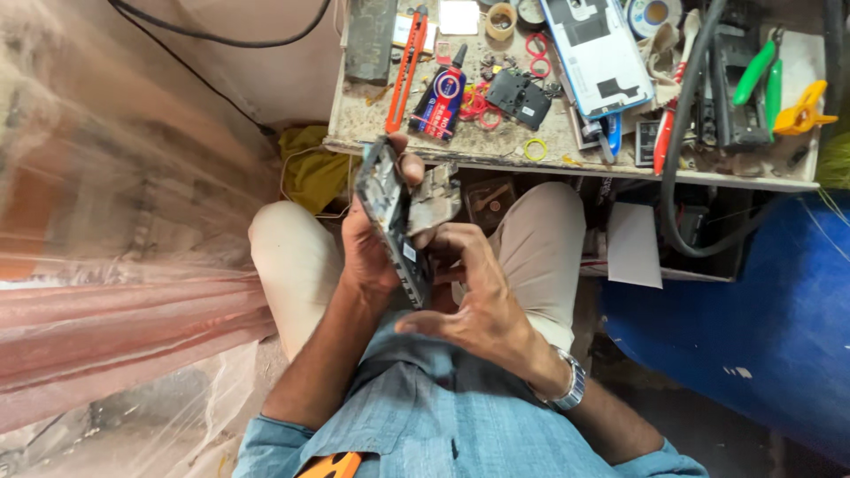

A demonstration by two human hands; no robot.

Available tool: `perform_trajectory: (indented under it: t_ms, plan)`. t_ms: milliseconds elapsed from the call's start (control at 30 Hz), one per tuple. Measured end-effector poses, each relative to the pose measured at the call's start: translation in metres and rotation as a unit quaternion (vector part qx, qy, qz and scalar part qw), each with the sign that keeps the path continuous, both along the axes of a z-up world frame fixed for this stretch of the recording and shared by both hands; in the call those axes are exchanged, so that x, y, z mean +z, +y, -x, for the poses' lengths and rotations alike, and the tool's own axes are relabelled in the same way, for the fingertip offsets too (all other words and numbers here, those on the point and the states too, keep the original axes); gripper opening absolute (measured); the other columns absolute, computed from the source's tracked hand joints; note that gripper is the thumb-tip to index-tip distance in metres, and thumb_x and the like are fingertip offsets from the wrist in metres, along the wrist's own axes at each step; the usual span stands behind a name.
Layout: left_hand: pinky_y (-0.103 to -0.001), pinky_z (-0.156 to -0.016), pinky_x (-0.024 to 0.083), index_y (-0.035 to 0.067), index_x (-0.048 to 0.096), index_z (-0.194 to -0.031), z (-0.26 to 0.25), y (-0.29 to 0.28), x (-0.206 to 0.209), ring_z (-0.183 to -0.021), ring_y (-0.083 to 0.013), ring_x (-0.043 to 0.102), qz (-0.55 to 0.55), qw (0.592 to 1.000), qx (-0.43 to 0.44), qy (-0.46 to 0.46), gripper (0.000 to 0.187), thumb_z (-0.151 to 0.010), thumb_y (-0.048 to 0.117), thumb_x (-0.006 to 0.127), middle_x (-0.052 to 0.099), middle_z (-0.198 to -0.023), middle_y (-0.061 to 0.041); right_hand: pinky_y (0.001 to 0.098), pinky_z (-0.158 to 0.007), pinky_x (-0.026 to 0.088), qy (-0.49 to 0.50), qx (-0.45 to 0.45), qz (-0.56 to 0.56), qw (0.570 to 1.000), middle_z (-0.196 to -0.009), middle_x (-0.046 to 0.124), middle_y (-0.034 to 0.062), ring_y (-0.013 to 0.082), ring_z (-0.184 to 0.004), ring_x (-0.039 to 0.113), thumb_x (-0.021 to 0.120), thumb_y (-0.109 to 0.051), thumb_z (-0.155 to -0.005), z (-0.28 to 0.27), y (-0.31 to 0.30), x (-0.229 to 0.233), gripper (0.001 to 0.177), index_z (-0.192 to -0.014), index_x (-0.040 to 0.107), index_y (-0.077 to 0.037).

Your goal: The person disassembles a phone, removing components and using a small tool to scrape or clean internal parts.

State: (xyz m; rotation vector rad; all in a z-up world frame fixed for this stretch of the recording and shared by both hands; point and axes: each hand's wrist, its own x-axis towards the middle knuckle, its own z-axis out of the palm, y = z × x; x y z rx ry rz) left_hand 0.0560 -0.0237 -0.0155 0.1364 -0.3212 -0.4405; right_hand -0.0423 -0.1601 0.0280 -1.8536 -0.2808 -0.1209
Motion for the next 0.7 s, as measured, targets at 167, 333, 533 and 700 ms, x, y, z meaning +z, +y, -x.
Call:
perform_trajectory:
  t_ms: [167,333,533,700]
  plan:
    - [-0.035,-0.087,0.059,0.006,0.032,-0.162,0.001,-0.004,0.009,-0.109,-0.0248,0.065,-0.108,0.994,0.027,0.006,0.077,-0.101,0.029,0.074,0.057,-0.136,-0.012,0.033,-0.088,0.058,0.005,-0.062,0.047,0.997,-0.125,0.052,0.0126,0.0208,-0.104,0.063,0.093,-0.037,-0.077,0.003,0.009,-0.006,0.085,-0.138,0.047,0.0]
    - [-0.045,-0.109,0.052,0.013,0.02,-0.167,0.009,-0.005,0.027,-0.134,-0.031,0.056,-0.119,0.993,0.011,0.013,0.095,-0.097,0.056,0.066,0.044,-0.159,-0.017,0.0348,-0.086,0.056,-0.038,-0.129,0.098,0.986,-0.124,0.051,0.0141,0.0243,-0.106,0.061,0.095,-0.034,-0.074,0.002,0.01,-0.01,0.084,-0.134,0.046,0.0]
    - [-0.05,-0.118,0.046,0.012,0.018,-0.17,0.013,-0.001,0.043,-0.142,-0.035,0.05,-0.217,0.975,0.025,-0.03,0.099,-0.093,0.042,0.071,0.038,-0.165,-0.021,0.0335,-0.082,0.057,-0.017,-0.134,0.115,0.984,-0.121,0.05,0.0154,0.0245,-0.103,0.062,0.095,-0.032,-0.071,0.002,0.015,-0.008,0.084,-0.133,0.047,0.0]
    - [-0.05,-0.117,0.047,0.009,0.02,-0.166,0.012,-0.001,0.043,-0.146,-0.0357,0.048,-0.261,0.965,0.029,-0.026,0.101,-0.085,0.031,0.075,0.032,-0.169,-0.02,0.0341,-0.083,0.057,-0.047,-0.149,0.14,0.978,-0.123,0.049,0.0148,0.0244,-0.103,0.061,0.096,-0.033,-0.07,0.0,0.014,-0.006,0.089,-0.135,0.045,0.0]
